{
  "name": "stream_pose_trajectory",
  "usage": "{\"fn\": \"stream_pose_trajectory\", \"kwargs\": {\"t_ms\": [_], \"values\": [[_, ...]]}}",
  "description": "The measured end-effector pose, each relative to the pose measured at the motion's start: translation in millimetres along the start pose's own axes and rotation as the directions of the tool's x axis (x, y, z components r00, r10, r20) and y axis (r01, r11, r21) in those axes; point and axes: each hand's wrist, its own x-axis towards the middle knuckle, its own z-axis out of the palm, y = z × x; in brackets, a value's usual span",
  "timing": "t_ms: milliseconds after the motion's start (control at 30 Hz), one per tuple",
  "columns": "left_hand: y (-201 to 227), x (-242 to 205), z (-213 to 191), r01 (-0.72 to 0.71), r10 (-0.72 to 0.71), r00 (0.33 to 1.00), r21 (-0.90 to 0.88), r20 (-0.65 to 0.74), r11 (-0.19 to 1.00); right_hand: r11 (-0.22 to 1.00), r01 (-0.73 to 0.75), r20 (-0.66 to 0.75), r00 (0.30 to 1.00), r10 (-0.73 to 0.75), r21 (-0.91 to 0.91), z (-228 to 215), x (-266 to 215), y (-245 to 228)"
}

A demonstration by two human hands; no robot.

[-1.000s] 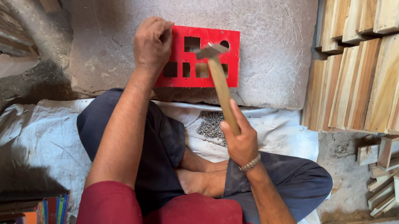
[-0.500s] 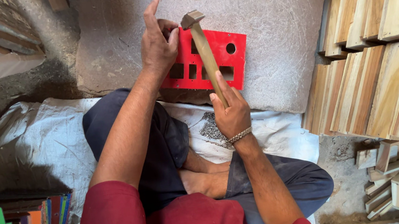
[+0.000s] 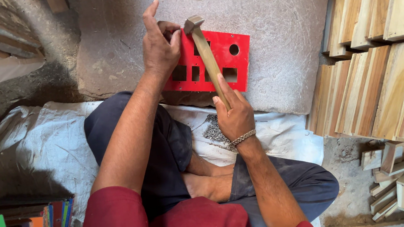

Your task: The person sits on the floor and uses a hammer to drive nails into colorful plastic templates placed on a wooden block. They repeatedly pick up nails, position them in the template holes, and hammer them in, then remove the template to reveal a small wooden frame.

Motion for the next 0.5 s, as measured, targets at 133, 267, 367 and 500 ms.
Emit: {"fn": "stream_pose_trajectory", "kwargs": {"t_ms": [133, 267, 367, 500], "values": [[-1.4, -1.9, -1.2, -0.02, 0.02, 0.999, 0.004, -0.031, 1.0, 0.99, -0.041, -0.008, 0.999, 0.043, 0.138, -16.2, 3.0, -11.5], [-9.5, -4.0, 3.8, -0.006, 0.003, 0.999, -0.052, -0.048, 0.999, 0.838, 0.538, -0.336, 0.777, -0.533, -0.086, -55.3, 2.4, -7.2], [-15.6, -5.5, 6.2, -0.088, 0.076, 0.99, -0.099, -0.117, 0.991, 0.779, 0.605, -0.356, 0.699, -0.62, -0.168, -46.7, -1.5, -3.6], [-17.3, -2.8, 10.5, -0.059, 0.047, 0.992, -0.104, -0.115, 0.993, 0.965, 0.194, -0.128, 0.967, -0.218, -0.176, 13.8, 1.9, -3.5]]}}
